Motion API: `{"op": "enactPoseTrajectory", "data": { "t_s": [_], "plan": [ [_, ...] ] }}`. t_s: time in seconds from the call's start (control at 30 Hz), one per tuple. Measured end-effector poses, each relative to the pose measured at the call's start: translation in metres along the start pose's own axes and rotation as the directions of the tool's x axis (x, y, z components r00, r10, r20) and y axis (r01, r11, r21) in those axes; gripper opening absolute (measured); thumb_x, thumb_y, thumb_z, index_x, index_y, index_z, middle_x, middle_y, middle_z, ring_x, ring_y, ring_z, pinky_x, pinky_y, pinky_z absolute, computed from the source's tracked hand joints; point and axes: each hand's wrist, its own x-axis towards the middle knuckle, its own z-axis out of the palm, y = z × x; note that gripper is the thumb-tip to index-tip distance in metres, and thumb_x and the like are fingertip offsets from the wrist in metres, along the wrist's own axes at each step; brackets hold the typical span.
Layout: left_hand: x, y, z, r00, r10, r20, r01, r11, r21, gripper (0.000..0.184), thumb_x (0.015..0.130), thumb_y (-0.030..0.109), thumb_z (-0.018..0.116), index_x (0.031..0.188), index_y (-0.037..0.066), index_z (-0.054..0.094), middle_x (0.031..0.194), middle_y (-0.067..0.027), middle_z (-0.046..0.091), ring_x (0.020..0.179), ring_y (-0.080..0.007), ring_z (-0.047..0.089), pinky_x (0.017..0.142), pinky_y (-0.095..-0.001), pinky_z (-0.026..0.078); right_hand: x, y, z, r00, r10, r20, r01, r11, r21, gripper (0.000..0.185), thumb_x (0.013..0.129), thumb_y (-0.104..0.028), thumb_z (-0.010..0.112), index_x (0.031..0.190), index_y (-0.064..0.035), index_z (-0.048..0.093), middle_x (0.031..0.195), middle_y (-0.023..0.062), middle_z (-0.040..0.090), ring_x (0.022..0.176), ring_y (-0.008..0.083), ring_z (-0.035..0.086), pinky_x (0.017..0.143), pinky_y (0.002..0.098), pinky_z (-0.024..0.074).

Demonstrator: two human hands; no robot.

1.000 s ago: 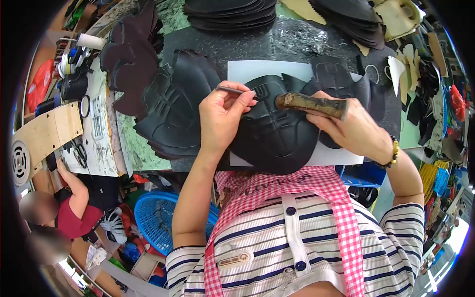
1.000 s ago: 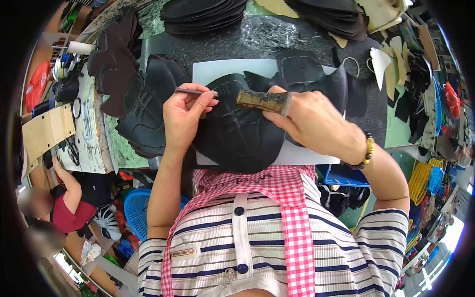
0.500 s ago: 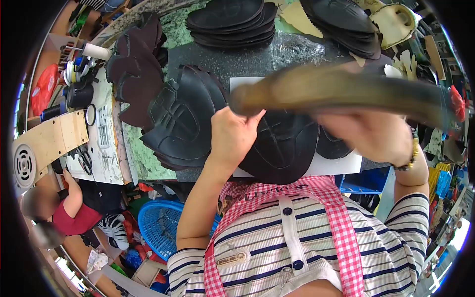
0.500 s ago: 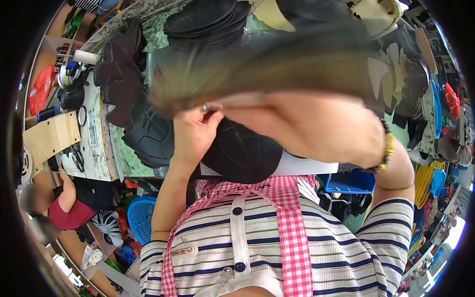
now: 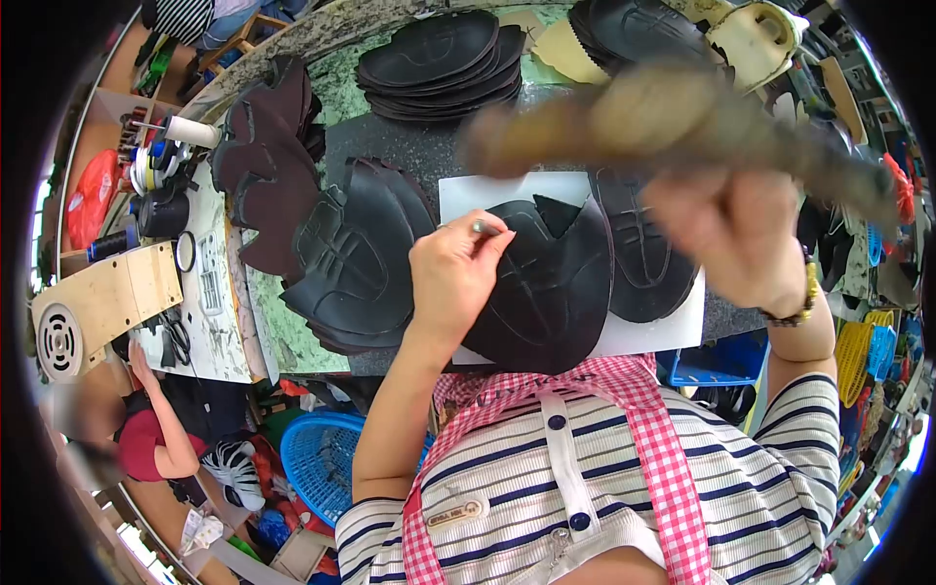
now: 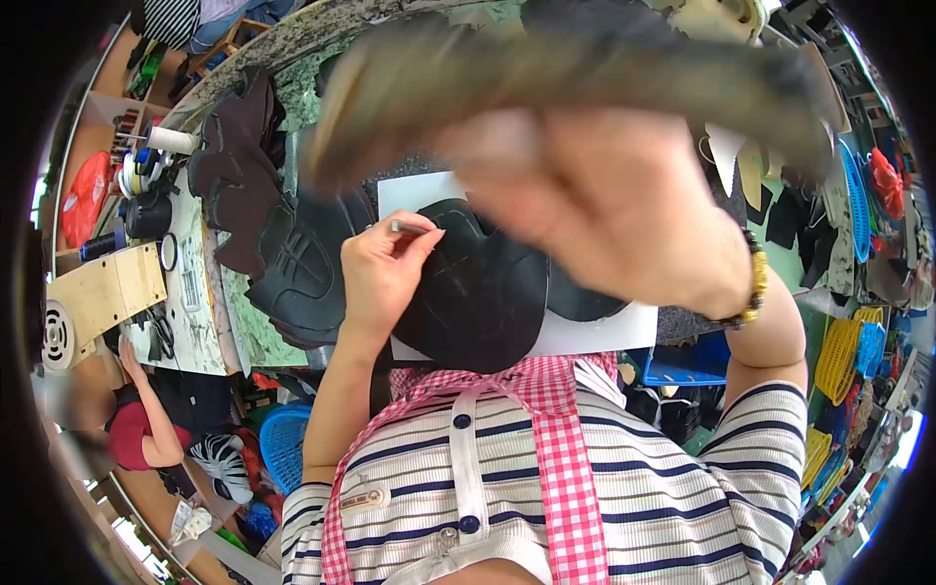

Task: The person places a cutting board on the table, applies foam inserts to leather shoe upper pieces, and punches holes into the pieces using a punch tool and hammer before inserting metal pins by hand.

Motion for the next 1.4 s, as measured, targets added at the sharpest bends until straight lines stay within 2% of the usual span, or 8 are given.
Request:
{"op": "enactPoseTrajectory", "data": {
  "t_s": [0.07,0.1,0.2,0.3,0.77,1.07,1.27,1.4],
  "plan": [
    [0.000,0.012,-0.001,0.981,0.188,0.048,-0.192,0.912,0.363,0.012,0.079,0.002,0.068,0.089,0.001,0.062,0.076,-0.0112,0.063,0.064,-0.0095,0.064,0.058,-0.0238,0.048,0.000,0.001,0.016,0.966,0.038,0.257,-0.011,0.994,-0.107,0.021,0.086,-0.014,0.061,0.103,-0.0005,0.064,0.079,0.0164,0.065,0.062,0.0307,0.060,0.060,0.0348,0.0499],
    [-0.001,0.005,0.002,0.974,0.227,-0.005,-0.212,0.918,0.336,0.011,0.083,0.006,0.066,0.091,0.001,0.059,0.081,-0.0085,0.065,0.069,-0.0084,0.064,0.059,-0.0231,0.049,-0.011,0.024,0.031,0.997,-0.012,0.071,0.007,0.997,0.072,0.025,0.086,-0.023,0.062,0.101,-0.0035,0.058,0.070,0.0198,0.061,0.064,0.0397,0.059,0.056,0.0446,0.0475],
    [0.000,-0.002,-0.004,0.954,-0.286,0.091,0.296,0.848,-0.439,0.010,0.088,0.010,0.064,0.091,0.001,0.060,0.083,-0.0054,0.065,0.074,-0.0088,0.064,0.062,-0.0214,0.050,-0.047,0.040,-0.005,0.905,0.425,0.016,-0.425,0.905,0.001,0.021,0.088,-0.019,0.060,0.098,-0.0016,0.055,0.067,0.0215,0.058,0.062,0.0386,0.059,0.054,0.0415,0.0445],
    [0.024,0.023,0.002,0.975,-0.186,0.124,0.224,0.814,-0.537,0.009,0.091,0.007,0.060,0.094,-0.001,0.060,0.087,-0.0069,0.065,0.074,-0.0117,0.065,0.070,-0.0228,0.053,-0.080,0.049,-0.021,0.786,0.619,0.014,-0.619,0.785,0.019,0.023,0.089,-0.021,0.061,0.094,0.0004,0.051,0.062,0.0200,0.052,0.054,0.0369,0.051,0.051,0.0385,0.0406],
    [0.067,0.040,0.096,0.972,-0.129,0.196,0.217,0.815,-0.538,0.005,0.087,0.003,0.064,0.086,-0.001,0.061,0.074,-0.0052,0.066,0.069,-0.0105,0.067,0.062,-0.0221,0.054,-0.091,0.072,-0.023,0.855,0.504,0.120,-0.490,0.862,-0.131,0.024,0.088,-0.020,0.059,0.100,0.0000,0.063,0.069,0.0212,0.059,0.064,0.0382,0.060,0.060,0.0409,0.0480],
    [0.069,0.042,0.097,0.981,-0.094,0.171,0.168,0.850,-0.499,0.005,0.087,0.005,0.064,0.087,0.002,0.061,0.071,-0.0051,0.066,0.065,-0.0110,0.067,0.058,-0.0230,0.053,-0.062,0.019,-0.076,0.858,0.120,-0.500,-0.125,0.992,0.024,0.026,0.081,-0.003,0.068,0.105,0.0045,0.061,0.088,0.0052,0.066,0.078,0.0099,0.057,0.072,0.0265,0.0474],
    [0.069,0.048,0.099,0.917,0.374,0.139,-0.389,0.916,0.103,0.004,0.090,0.007,0.062,0.092,0.004,0.061,0.080,-0.0015,0.065,0.068,-0.0080,0.064,0.060,-0.0216,0.052,-0.066,0.053,-0.042,0.987,0.156,-0.034,-0.159,0.975,-0.157,0.025,0.087,-0.016,0.061,0.110,-0.0056,0.062,0.070,0.0170,0.060,0.060,0.0348,0.060,0.056,0.0390,0.0470],
    [0.073,0.047,0.095,0.962,-0.105,0.254,0.213,0.869,-0.446,0.007,0.090,0.008,0.061,0.092,0.001,0.061,0.081,-0.0041,0.065,0.068,-0.0101,0.064,0.059,-0.0218,0.052,-0.089,0.062,-0.047,0.852,0.522,0.022,-0.523,0.851,0.050,0.029,0.088,-0.017,0.060,0.112,-0.0031,0.059,0.068,0.0200,0.059,0.061,0.0366,0.060,0.057,0.0387,0.0465]
  ]
}}
